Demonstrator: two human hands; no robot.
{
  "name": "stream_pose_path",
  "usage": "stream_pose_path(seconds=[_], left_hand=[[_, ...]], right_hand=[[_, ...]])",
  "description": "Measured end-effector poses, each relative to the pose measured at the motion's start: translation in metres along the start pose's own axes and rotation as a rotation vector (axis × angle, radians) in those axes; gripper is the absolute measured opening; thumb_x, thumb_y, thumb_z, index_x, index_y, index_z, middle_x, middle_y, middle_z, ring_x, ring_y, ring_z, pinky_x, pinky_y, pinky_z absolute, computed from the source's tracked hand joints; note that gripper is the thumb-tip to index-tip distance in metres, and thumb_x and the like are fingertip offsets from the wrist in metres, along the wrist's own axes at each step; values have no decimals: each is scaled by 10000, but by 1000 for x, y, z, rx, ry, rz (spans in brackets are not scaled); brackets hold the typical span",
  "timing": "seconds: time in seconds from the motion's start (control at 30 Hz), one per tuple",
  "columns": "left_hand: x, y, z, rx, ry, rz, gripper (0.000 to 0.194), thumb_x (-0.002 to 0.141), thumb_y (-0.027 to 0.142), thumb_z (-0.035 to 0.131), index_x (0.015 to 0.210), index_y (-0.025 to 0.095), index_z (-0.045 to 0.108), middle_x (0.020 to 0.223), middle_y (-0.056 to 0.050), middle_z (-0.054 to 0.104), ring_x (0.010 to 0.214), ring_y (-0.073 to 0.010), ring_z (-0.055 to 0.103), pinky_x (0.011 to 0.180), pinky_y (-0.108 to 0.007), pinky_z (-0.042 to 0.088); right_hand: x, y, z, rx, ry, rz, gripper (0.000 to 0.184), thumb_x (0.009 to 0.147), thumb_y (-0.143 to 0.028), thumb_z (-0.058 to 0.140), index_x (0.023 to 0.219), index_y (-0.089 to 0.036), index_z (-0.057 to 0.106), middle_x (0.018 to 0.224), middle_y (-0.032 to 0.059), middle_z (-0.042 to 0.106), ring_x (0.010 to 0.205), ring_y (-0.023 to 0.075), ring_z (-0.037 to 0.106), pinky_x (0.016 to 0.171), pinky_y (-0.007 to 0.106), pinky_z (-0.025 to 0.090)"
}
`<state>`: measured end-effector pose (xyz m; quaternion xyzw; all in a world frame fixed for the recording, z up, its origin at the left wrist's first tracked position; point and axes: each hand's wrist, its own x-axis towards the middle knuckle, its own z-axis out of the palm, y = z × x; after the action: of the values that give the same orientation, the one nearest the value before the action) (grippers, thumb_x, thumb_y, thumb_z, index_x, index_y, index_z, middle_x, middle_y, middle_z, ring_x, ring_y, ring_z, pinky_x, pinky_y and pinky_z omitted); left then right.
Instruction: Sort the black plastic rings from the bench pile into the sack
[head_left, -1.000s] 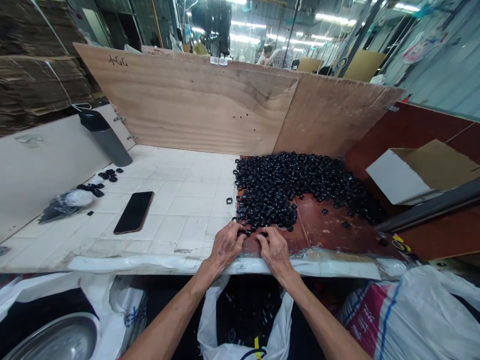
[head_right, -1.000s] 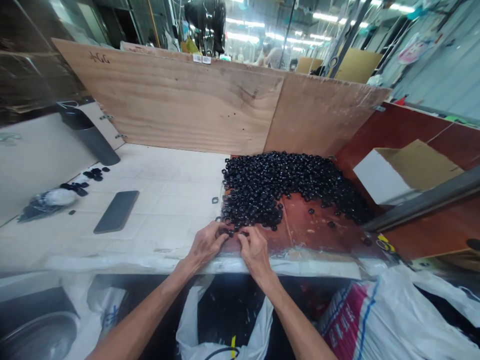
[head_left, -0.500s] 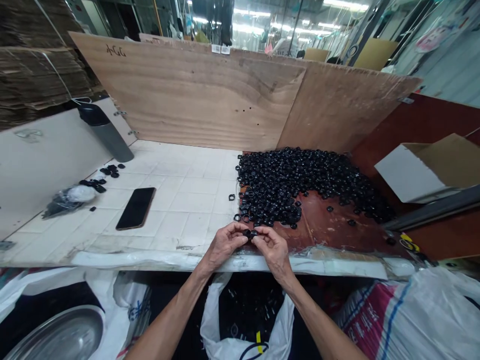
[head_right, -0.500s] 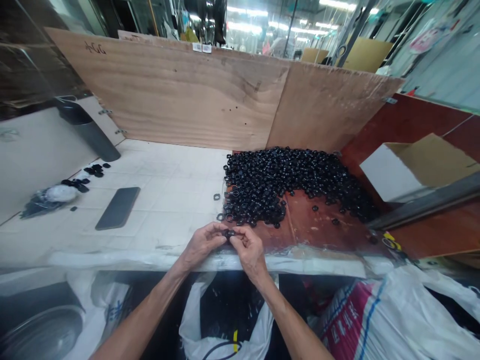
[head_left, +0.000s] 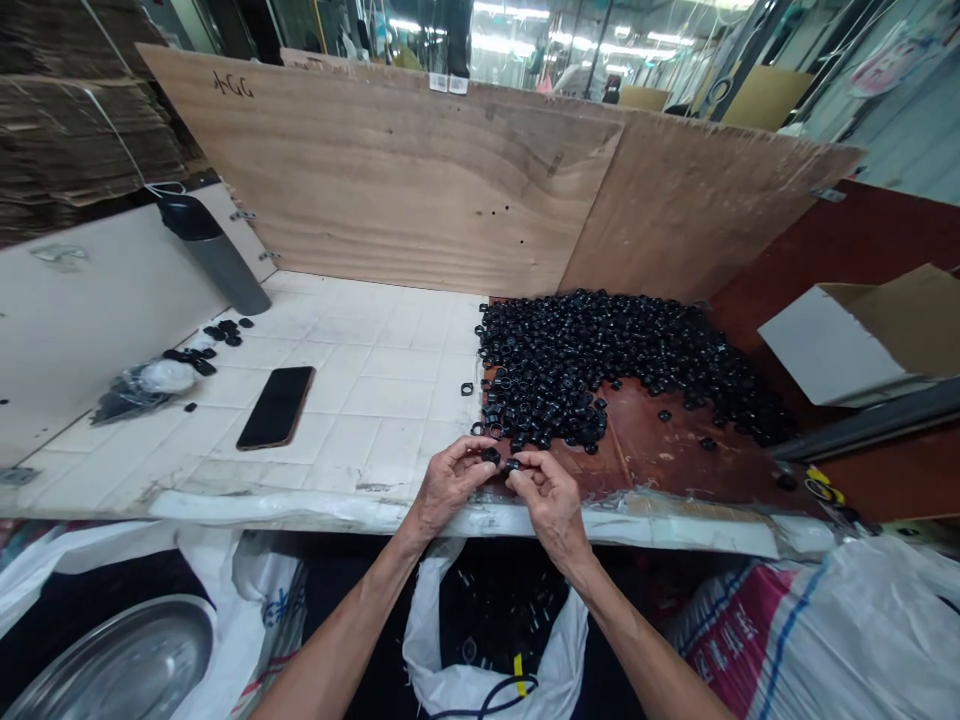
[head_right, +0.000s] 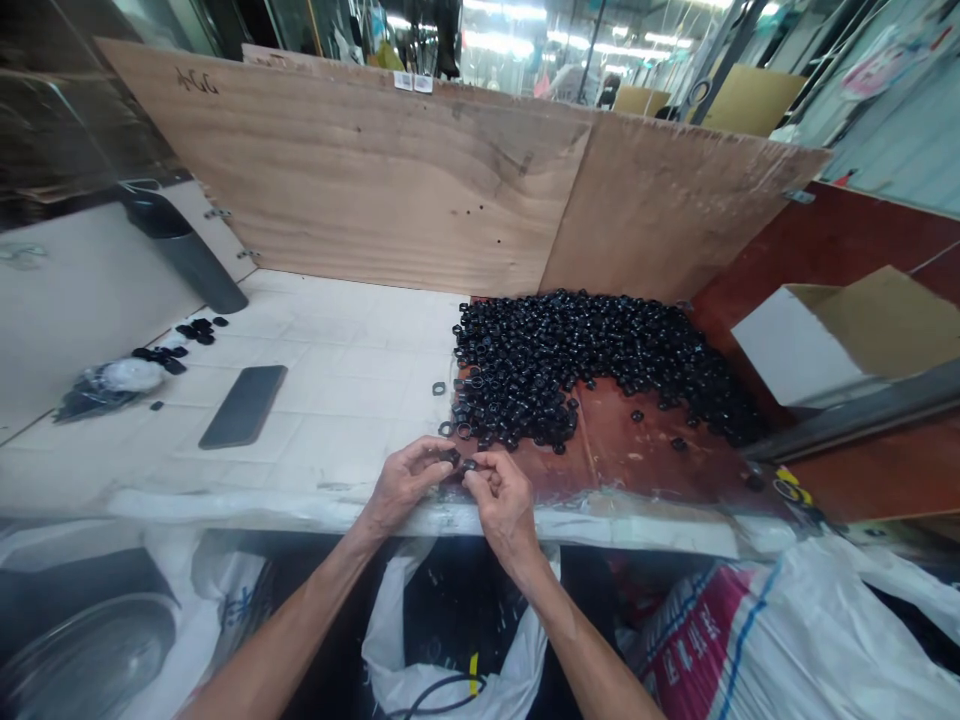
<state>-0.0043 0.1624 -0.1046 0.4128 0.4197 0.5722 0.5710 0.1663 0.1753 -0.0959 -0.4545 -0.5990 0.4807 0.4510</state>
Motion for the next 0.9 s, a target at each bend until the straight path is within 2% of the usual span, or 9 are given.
stream_pose_path(seconds=[0.17, 0.3, 0.37, 0.47, 0.6, 0.67, 0.77, 0.9], left_hand=[[-1, 4, 1, 12, 67, 29, 218, 749, 258, 785, 900, 139, 682, 943, -59, 721, 808, -160, 679, 754, -265, 547], [-1, 8, 2, 41, -5, 35, 172, 748, 262, 779, 737, 119, 684, 1022, -108, 716, 922, -203, 679, 846, -312, 545], [0, 7, 2, 74, -18, 61, 169, 749, 249, 779, 705, 117, 683, 1010, -101, 704, 939, -194, 667, 869, -298, 533], [1, 1, 2, 39, -16, 54, 160, 736, 233, 794, 782, 128, 682, 965, -69, 694, 873, -163, 664, 824, -274, 539], [1, -5, 2, -7, -38, 15, 320, 740, 228, 798, 1023, 154, 668, 962, -53, 715, 871, -166, 685, 820, -283, 553], [0, -5, 4, 23, -52, 19, 320, 753, 236, 785, 1042, 145, 680, 990, -66, 723, 898, -181, 694, 845, -297, 558], [-1, -2, 6, 63, -62, 34, 283, 768, 244, 768, 1019, 133, 700, 997, -77, 731, 892, -196, 702, 849, -318, 570], [-2, -1, 6, 117, -57, 45, 284, 766, 249, 769, 1017, 133, 706, 1008, -81, 736, 899, -200, 703, 844, -315, 572]], right_hand=[[-3, 4, 7, 154, -25, 75, 251, 834, -331, 703, 1022, -186, 624, 841, 54, 743, 790, 209, 733, 759, 324, 584], [0, 7, 9, 155, 11, 49, 256, 823, -337, 722, 1017, -192, 639, 897, 53, 733, 791, 189, 711, 740, 300, 574], [1, 9, 7, 107, 18, 18, 234, 833, -333, 708, 1013, -195, 654, 889, 46, 720, 762, 175, 690, 714, 285, 565], [1, 10, 3, 4, 25, -49, 191, 847, -316, 683, 998, -199, 675, 886, 42, 702, 745, 170, 670, 692, 275, 551], [0, 3, -2, -139, 7, -157, 141, 876, -285, 633, 977, -205, 691, 927, 51, 682, 775, 174, 658, 700, 275, 540], [1, -2, -3, -216, -12, -192, 135, 893, -272, 605, 967, -205, 695, 927, 54, 678, 776, 175, 653, 695, 273, 532], [1, -6, -2, -262, -14, -171, 160, 909, -280, 578, 1005, -195, 674, 880, 49, 683, 701, 166, 653, 650, 265, 528], [-1, -3, 2, -295, 10, -145, 170, 941, -318, 541, 992, -193, 644, 704, 6, 646, 582, 149, 624, 573, 242, 495]])
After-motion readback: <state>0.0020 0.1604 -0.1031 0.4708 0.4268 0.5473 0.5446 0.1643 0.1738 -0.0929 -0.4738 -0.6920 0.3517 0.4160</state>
